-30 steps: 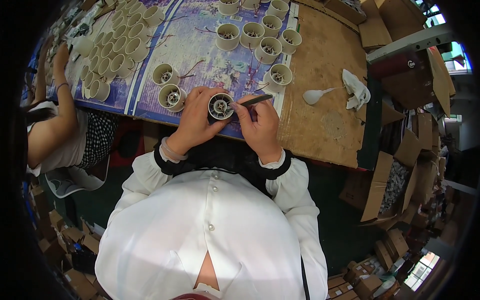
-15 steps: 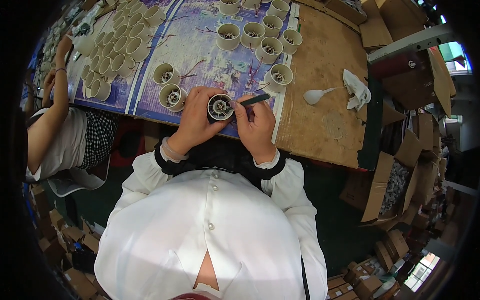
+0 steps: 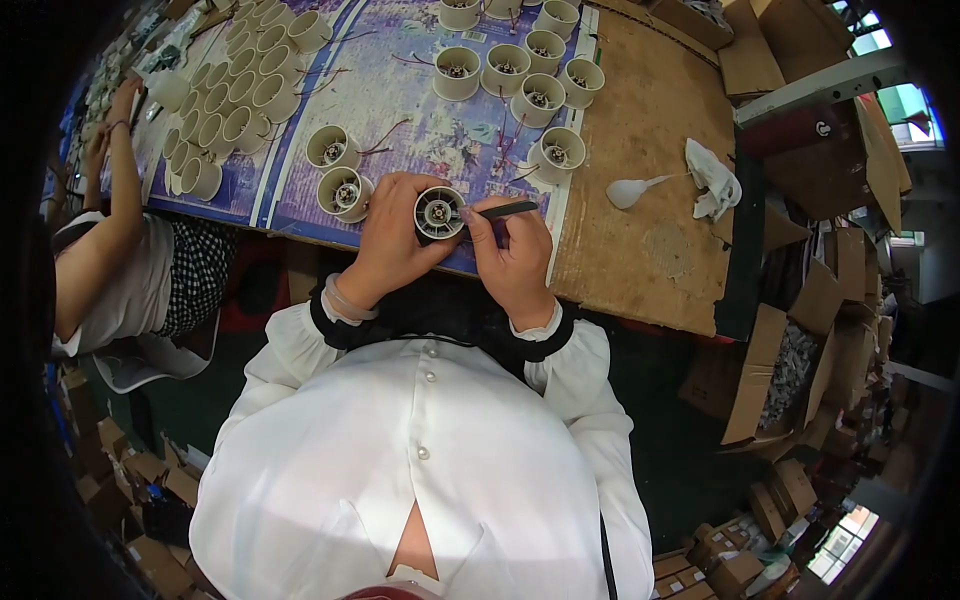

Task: The person assembles a light fixture by using a tool to tuck wires into a plastic housing and applying glue from a squeeze bottle to the internal components. They then pick up another housing, thread a wire through a side hole, and repeat the assembly process.

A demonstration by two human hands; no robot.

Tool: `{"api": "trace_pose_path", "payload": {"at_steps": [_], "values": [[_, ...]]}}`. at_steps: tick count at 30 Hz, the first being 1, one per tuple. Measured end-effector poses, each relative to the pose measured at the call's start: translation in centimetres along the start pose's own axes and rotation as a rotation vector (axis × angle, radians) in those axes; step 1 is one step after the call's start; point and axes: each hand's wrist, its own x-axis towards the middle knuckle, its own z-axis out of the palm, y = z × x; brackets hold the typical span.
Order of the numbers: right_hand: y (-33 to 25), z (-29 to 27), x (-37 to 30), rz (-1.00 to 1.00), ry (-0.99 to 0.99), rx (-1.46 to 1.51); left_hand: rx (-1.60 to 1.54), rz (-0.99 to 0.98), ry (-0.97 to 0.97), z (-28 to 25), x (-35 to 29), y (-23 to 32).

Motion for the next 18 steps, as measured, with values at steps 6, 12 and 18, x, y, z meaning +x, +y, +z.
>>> {"api": "trace_pose_path", "payload": {"at_steps": [6, 12, 18], "values": [[-0.4, -0.1, 0.3, -0.052, -0.029, -0.036, -0.013, 0.015, 0.010, -0.2, 0.1, 0.2], [-0.3, 0.0, 0.3, -0.018, -0.021, 0.012, -0.005, 0.024, 0.016, -0.1, 0.2, 0.1], [-1.2, -0.2, 0.7, -0.108, -0.028, -0.041, 0.009, 0.034, 0.012, 0.0, 0.0, 0.1]]}}
